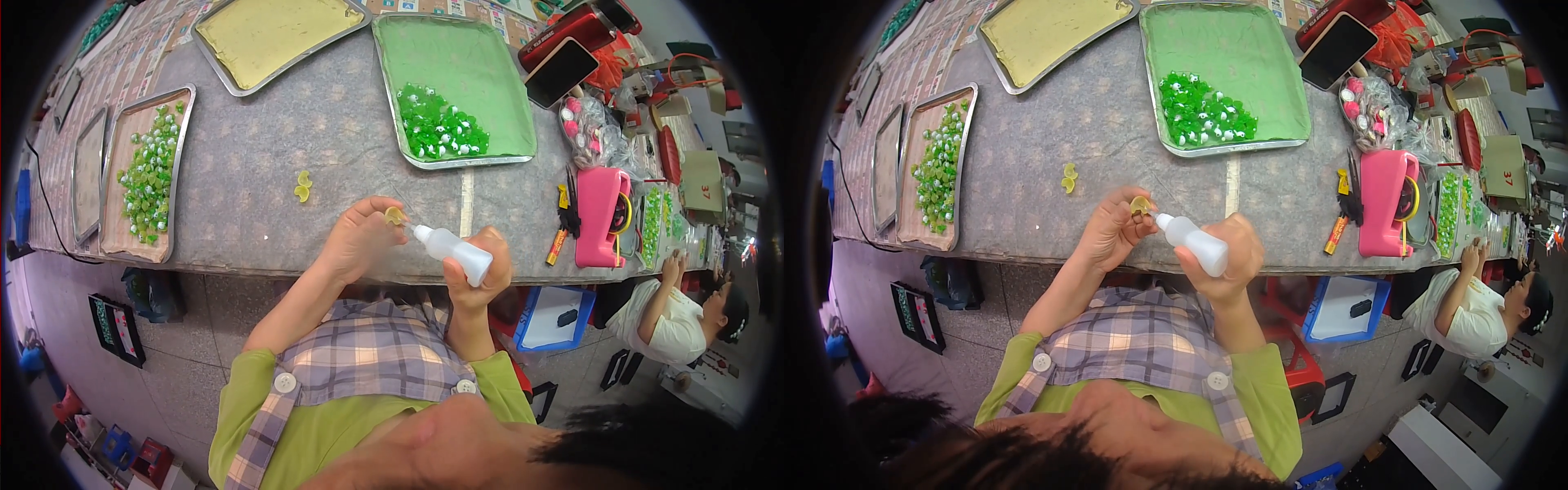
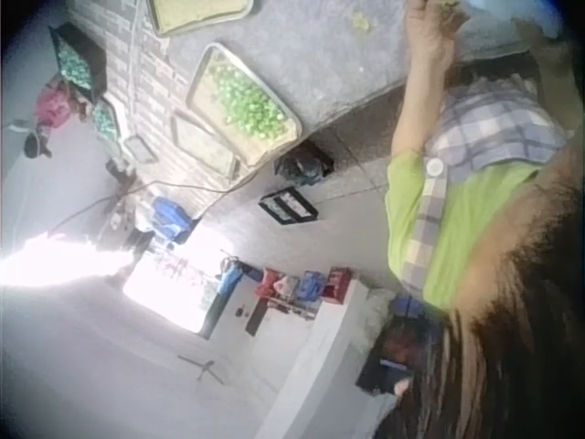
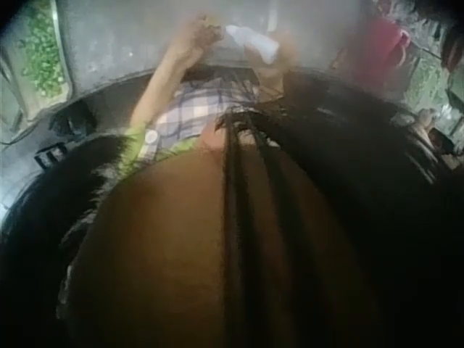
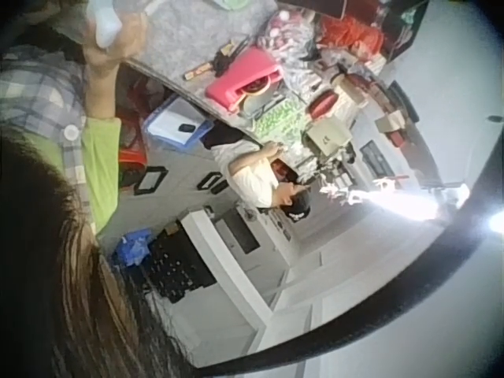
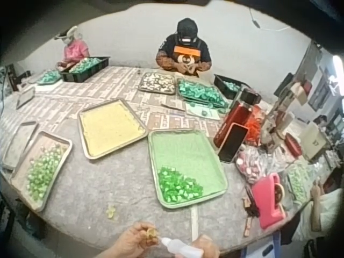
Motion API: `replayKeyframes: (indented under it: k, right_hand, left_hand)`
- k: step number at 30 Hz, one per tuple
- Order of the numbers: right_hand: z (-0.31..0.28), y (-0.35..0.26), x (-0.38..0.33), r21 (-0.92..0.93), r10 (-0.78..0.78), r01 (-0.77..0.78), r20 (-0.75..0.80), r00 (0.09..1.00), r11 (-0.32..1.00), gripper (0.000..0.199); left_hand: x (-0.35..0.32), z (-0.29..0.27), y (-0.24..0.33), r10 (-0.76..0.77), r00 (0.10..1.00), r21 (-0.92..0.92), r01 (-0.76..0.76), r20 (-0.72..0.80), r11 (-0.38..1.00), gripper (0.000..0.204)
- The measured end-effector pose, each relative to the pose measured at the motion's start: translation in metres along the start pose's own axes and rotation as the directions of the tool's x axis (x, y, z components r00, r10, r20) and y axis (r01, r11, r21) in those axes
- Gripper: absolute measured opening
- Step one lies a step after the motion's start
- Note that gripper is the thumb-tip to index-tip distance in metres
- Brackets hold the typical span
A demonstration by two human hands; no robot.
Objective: The person assembles small plastic figurine parts by applying glue from a squeeze bottle and attaching the pieces together by hand. Then, the person unpacks and handles small items from a plastic bag on the table.
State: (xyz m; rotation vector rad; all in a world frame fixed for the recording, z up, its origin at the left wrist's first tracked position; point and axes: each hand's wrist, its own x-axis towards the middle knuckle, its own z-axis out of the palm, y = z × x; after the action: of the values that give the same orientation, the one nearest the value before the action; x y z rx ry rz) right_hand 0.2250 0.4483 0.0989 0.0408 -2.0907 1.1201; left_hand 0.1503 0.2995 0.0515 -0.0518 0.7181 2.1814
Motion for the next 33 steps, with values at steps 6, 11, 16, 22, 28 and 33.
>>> replayKeyframes:
  k: [6,11,16,22,28,33]
  right_hand:
    - [-0.001,0.008,-0.008,0.040,0.046,-0.040,-0.164,0.985,0.998,0.037]
    - [-0.022,0.032,0.009,0.403,0.519,-0.386,-0.303,0.799,0.830,0.031]
    - [-0.053,0.083,0.019,0.451,0.643,-0.511,-0.209,0.737,0.732,0.024]
    - [-0.071,0.118,0.012,0.390,0.702,-0.619,-0.110,0.704,0.682,0.028]
    - [-0.064,0.115,0.012,0.213,0.665,-0.635,-0.126,0.736,0.743,0.033]
    - [-0.049,0.053,0.048,-0.627,-0.135,-0.145,-0.376,0.917,0.765,0.029]
  left_hand:
    - [0.001,-0.002,-0.002,0.007,1.000,0.001,-0.007,-0.001,1.000,0.036]
    - [0.003,-0.011,-0.001,0.016,0.999,-0.019,-0.017,-0.050,1.000,0.034]
    - [0.005,-0.013,-0.001,0.012,1.000,-0.067,-0.014,-0.023,0.998,0.032]
    - [0.008,-0.013,-0.003,0.018,0.999,-0.063,-0.021,-0.048,0.998,0.031]
    - [0.008,-0.014,0.000,0.023,0.999,-0.062,-0.026,-0.046,0.998,0.032]
    - [0.008,-0.017,0.003,0.028,0.998,-0.084,-0.033,-0.057,0.996,0.033]
